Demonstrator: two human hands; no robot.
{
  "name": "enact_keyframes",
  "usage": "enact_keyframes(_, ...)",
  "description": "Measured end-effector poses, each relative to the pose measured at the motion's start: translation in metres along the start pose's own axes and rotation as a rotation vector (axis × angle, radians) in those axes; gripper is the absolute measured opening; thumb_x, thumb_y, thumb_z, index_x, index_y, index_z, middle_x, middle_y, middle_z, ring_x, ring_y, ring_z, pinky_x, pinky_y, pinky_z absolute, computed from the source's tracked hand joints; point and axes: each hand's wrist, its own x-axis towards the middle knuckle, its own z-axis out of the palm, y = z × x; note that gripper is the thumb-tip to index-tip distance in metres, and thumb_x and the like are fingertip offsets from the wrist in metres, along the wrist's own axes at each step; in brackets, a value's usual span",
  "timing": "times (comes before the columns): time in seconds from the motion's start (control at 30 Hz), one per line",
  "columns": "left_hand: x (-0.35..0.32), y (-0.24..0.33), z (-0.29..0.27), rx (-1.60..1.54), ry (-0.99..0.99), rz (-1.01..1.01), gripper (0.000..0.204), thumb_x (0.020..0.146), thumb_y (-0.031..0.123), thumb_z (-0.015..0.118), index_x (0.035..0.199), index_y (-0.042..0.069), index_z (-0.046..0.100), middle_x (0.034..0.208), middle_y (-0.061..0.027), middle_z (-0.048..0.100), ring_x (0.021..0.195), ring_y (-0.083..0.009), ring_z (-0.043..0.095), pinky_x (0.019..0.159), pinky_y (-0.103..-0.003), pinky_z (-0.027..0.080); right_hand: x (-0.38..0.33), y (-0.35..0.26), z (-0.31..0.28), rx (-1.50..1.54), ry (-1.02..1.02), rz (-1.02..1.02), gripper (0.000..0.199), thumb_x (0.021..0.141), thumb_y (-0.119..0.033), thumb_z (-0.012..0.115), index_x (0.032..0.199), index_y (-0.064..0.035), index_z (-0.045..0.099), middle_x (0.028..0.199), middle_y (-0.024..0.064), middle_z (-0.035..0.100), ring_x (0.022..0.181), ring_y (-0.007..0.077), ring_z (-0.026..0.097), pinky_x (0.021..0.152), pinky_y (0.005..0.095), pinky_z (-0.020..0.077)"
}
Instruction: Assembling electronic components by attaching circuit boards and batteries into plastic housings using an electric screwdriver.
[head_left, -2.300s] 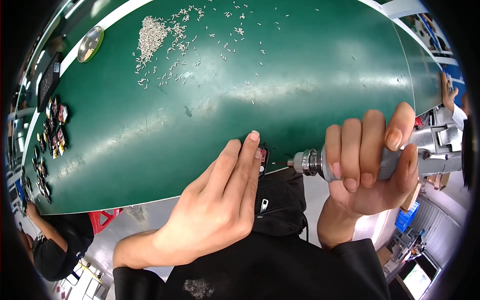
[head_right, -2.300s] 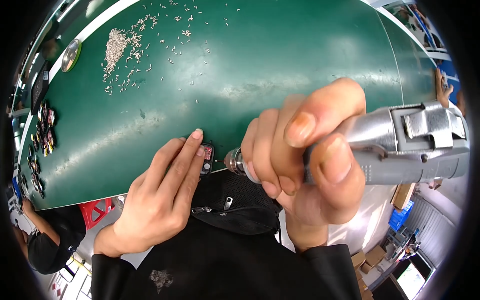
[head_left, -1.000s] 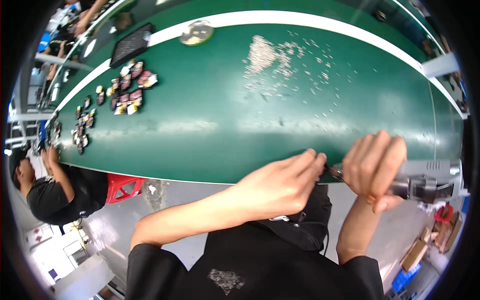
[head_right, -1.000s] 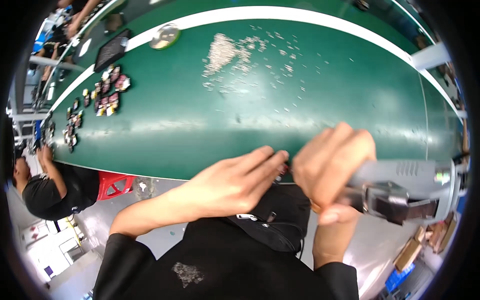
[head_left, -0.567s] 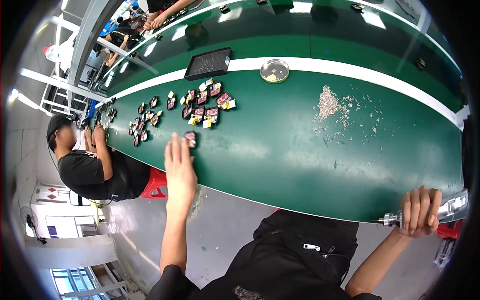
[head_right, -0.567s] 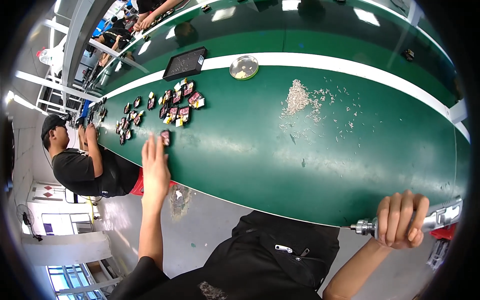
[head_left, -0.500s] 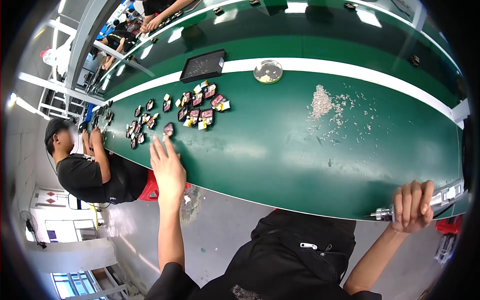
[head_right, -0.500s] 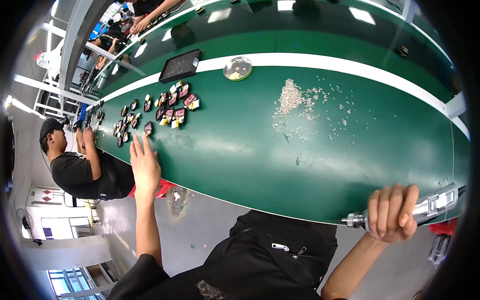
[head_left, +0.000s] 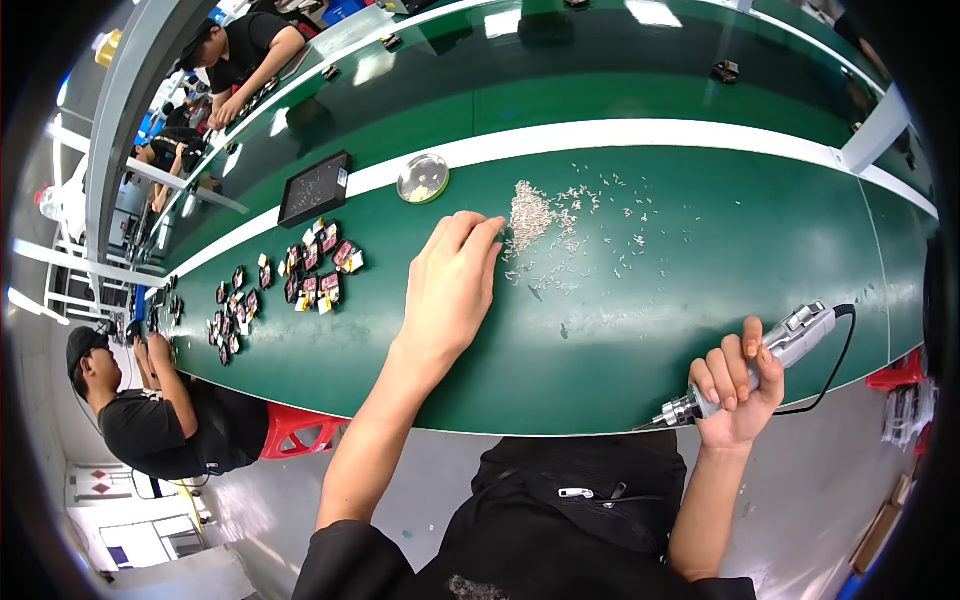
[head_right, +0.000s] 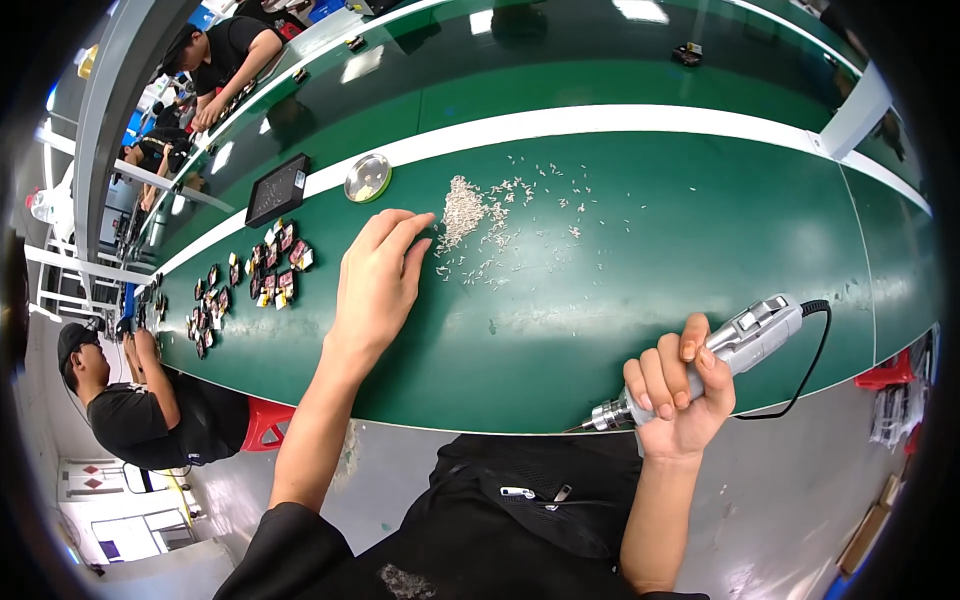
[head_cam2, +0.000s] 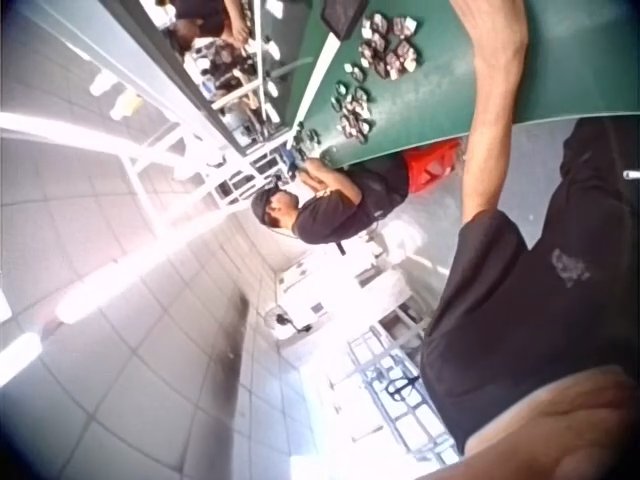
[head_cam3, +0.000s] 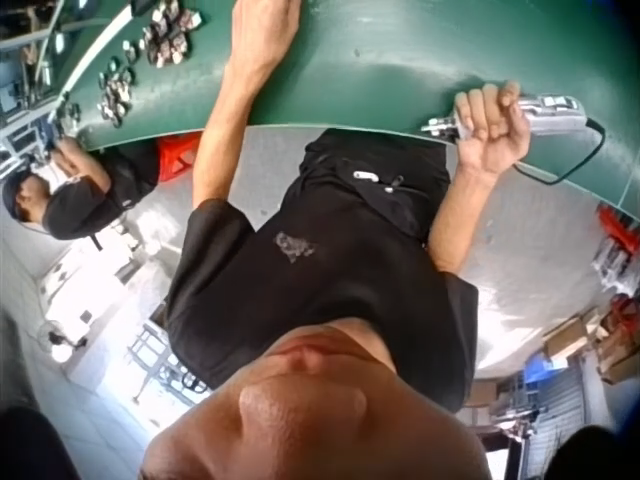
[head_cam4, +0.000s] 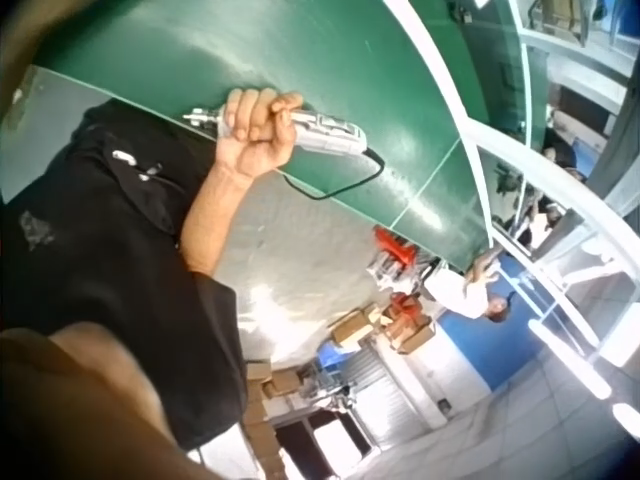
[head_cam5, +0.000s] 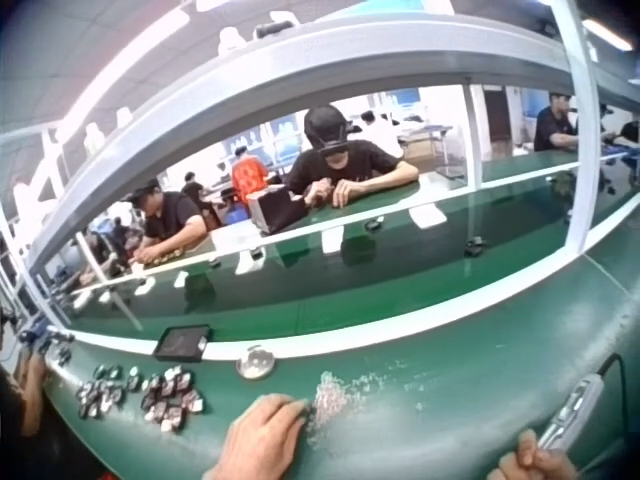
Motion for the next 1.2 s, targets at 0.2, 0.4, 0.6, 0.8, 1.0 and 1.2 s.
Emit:
enact_keyframes(0.2,0.007,-0.004,0.010,0.135,-0.024,0.084,0.016,0.078,-0.002,0.063,0.094,-0.001,0.064,0.089,-0.0088,0.056,0.082,-0.0264,0.057,0.068,-0.038,0.051,-0.002,0.002,-0.003,-0.033,-0.037,-0.010,0.010,0.091,-0.016,0.047,0.089,-0.0062,0.049,0.051,-0.0014,0.038,0.042,0.0102,0.039,0.050,0.0292,0.0388)
enact_keyframes(0.4,0.014,-0.009,0.010,0.243,-0.080,0.148,0.007,0.081,0.001,0.065,0.088,-0.002,0.064,0.087,-0.0108,0.059,0.080,-0.0290,0.059,0.069,-0.039,0.049,-0.001,0.000,-0.005,-0.017,-0.071,0.013,0.010,0.092,-0.016,0.046,0.089,-0.0065,0.049,0.051,-0.0011,0.039,0.042,0.0105,0.039,0.051,0.0291,0.0391)
enact_keyframes(0.6,0.019,-0.014,0.010,0.204,-0.083,0.217,0.010,0.078,-0.002,0.066,0.087,-0.001,0.062,0.085,-0.0103,0.059,0.080,-0.0283,0.059,0.068,-0.038,0.050,-0.001,0.000,-0.004,-0.027,-0.077,-0.003,0.011,0.092,-0.016,0.045,0.089,-0.0067,0.049,0.051,-0.0007,0.039,0.042,0.0108,0.039,0.051,0.0294,0.0391)
enact_keyframes(0.8,0.011,-0.024,0.010,-0.025,0.018,0.097,0.016,0.079,-0.005,0.066,0.094,0.000,0.069,0.085,-0.0071,0.064,0.064,-0.0136,0.059,0.058,-0.025,0.048,-0.004,0.000,-0.001,-0.037,-0.059,0.002,0.010,0.091,-0.016,0.046,0.088,-0.0068,0.049,0.051,-0.0007,0.038,0.042,0.0109,0.038,0.051,0.0297,0.0383)
enact_keyframes(1.0,-0.004,0.005,0.002,-0.311,0.079,-0.133,0.015,0.081,-0.005,0.065,0.095,-0.001,0.070,0.084,-0.0086,0.067,0.065,-0.0116,0.060,0.061,-0.023,0.049,-0.008,-0.002,-0.006,-0.048,-0.057,-0.015,0.010,0.092,-0.016,0.047,0.089,-0.0072,0.049,0.051,-0.0022,0.037,0.042,0.0083,0.037,0.051,0.0275,0.0374)
enact_keyframes(1.2,-0.062,0.083,-0.012,-0.729,0.027,-0.352,0.010,0.086,-0.008,0.061,0.094,-0.008,0.067,0.088,-0.0121,0.064,0.071,-0.0114,0.059,0.060,-0.021,0.049,-0.001,0.002,-0.001,-0.015,-0.057,-0.011,0.012,0.093,-0.018,0.048,0.088,-0.0076,0.050,0.051,-0.0031,0.037,0.044,0.0085,0.037,0.052,0.0273,0.0363)
